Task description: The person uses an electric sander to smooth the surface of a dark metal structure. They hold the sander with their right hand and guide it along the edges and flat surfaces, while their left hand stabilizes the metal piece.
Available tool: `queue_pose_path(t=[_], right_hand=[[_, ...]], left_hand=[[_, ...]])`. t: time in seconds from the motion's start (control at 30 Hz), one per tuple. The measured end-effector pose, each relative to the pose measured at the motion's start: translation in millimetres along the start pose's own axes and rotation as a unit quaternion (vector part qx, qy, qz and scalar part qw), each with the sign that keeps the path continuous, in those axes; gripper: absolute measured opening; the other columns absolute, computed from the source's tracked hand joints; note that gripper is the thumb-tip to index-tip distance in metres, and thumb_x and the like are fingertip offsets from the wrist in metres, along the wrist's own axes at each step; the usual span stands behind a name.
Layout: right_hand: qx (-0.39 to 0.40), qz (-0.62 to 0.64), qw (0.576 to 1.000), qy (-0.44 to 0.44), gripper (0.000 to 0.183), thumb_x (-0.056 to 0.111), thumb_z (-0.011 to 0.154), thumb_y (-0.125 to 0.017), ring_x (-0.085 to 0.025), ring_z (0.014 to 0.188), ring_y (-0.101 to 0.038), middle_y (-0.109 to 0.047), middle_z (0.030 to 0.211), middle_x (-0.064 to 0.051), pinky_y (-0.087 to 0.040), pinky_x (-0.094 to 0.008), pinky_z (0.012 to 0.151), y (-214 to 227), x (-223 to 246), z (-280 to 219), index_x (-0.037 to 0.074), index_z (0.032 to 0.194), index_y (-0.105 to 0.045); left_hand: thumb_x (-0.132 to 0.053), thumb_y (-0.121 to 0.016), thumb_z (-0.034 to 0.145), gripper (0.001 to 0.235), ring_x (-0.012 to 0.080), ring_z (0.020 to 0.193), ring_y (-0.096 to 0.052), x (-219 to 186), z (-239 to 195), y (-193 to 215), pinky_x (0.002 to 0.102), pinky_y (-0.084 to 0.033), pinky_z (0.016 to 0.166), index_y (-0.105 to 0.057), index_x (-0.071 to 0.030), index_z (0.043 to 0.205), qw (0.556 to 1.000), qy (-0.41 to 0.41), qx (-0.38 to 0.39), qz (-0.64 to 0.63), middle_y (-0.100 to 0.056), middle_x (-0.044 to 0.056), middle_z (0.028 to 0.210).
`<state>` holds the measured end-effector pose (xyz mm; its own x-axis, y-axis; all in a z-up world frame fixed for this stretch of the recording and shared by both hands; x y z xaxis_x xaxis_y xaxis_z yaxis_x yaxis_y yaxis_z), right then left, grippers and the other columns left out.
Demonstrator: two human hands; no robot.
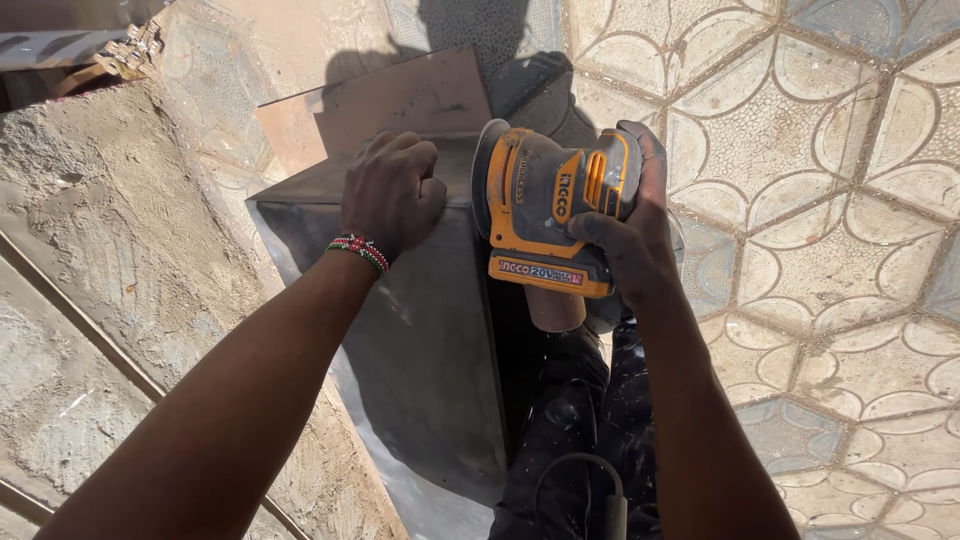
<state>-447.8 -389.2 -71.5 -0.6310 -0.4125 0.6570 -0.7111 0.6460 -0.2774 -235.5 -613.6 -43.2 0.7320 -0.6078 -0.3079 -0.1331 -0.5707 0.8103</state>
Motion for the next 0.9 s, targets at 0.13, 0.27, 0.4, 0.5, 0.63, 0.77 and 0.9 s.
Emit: queue_pose_path(t=[0.13,0.27,0.4,0.5,0.63,0.77,0.9], right_hand=[[0.015,-0.046,0.998,-0.033,0.123,0.008,0.072,-0.091,-0.043,0.115,-0.084,-0.079,0.129,-0.028,-0.074,-0.052,0.066,12,-15,-47,0.021,0.183,-0.04],[-0.012,-0.023,0.993,-0.118,0.131,0.007,0.064,-0.093,-0.047,0.11,-0.084,-0.077,0.123,-0.03,-0.074,-0.057,0.064,10,-50,-126,0.02,0.183,-0.039],[-0.024,0.008,0.987,-0.161,0.129,0.01,0.06,-0.092,-0.036,0.114,-0.076,-0.07,0.136,-0.02,-0.07,-0.05,0.075,16,-79,-171,0.021,0.179,-0.044],[-0.02,0.027,0.99,-0.133,0.127,0.017,0.057,-0.091,-0.025,0.123,-0.066,-0.06,0.152,-0.013,-0.067,-0.041,0.091,13,-75,-168,0.016,0.175,-0.044],[-0.009,-0.023,0.993,-0.119,0.131,0.008,0.065,-0.094,-0.045,0.11,-0.083,-0.075,0.122,-0.027,-0.073,-0.057,0.068,10,-51,-131,0.023,0.183,-0.039],[0.011,-0.009,0.997,-0.082,0.128,0.006,0.069,-0.093,-0.044,0.113,-0.083,-0.074,0.123,-0.026,-0.073,-0.055,0.072,2,-20,-91,0.024,0.183,-0.038],[0.005,-0.02,0.998,-0.061,0.126,0.006,0.069,-0.093,-0.04,0.11,-0.084,-0.078,0.125,-0.024,-0.073,-0.051,0.07,6,-16,-67,0.021,0.182,-0.039]], left_hand=[[-0.027,-0.053,0.088,0.01,0.0386,0.093,-0.06,-1,-3,1,0.055,-0.055,0.087,-0.049,-0.019,0.084,1.0,0.016,-0.01,0.0,-0.049,0.009,0.087],[-0.026,-0.053,0.088,0.01,0.0398,0.093,-0.06,-2,-4,5,0.057,-0.055,0.086,-0.048,-0.018,0.084,1.0,0.022,-0.01,-0.015,-0.048,0.01,0.087],[-0.024,-0.058,0.087,0.01,0.0372,0.093,-0.061,-2,-2,4,0.057,-0.053,0.079,-0.051,-0.016,0.084,0.999,0.004,-0.04,-0.004,-0.056,0.008,0.087],[-0.021,-0.06,0.086,0.01,0.0335,0.091,-0.06,-5,-6,6,0.056,-0.05,0.072,-0.053,-0.015,0.083,0.998,-0.006,-0.068,-0.004,-0.061,0.004,0.085],[-0.027,-0.055,0.087,0.008,0.0396,0.095,-0.063,-3,-3,6,0.058,-0.058,0.086,-0.052,-0.019,0.085,1.0,0.025,-0.008,-0.004,-0.052,0.01,0.088],[-0.027,-0.055,0.088,0.01,0.0398,0.095,-0.063,-1,-5,3,0.058,-0.057,0.088,-0.053,-0.018,0.086,1.0,0.027,-0.008,-0.004,-0.051,0.01,0.088],[-0.028,-0.053,0.088,0.009,0.0369,0.092,-0.061,1,-5,-1,0.054,-0.056,0.085,-0.049,-0.021,0.084,1.0,0.02,-0.013,0.001,-0.048,0.007,0.086]])
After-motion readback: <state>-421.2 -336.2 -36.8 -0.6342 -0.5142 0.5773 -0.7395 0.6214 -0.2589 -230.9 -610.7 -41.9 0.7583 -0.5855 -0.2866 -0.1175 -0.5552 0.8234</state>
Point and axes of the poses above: each hand's wrist, its own z-axis towards the middle knuckle, its own y-axis out of the back of the hand, x = y × z, the point moved 9 cm from there along z, towards the middle knuckle
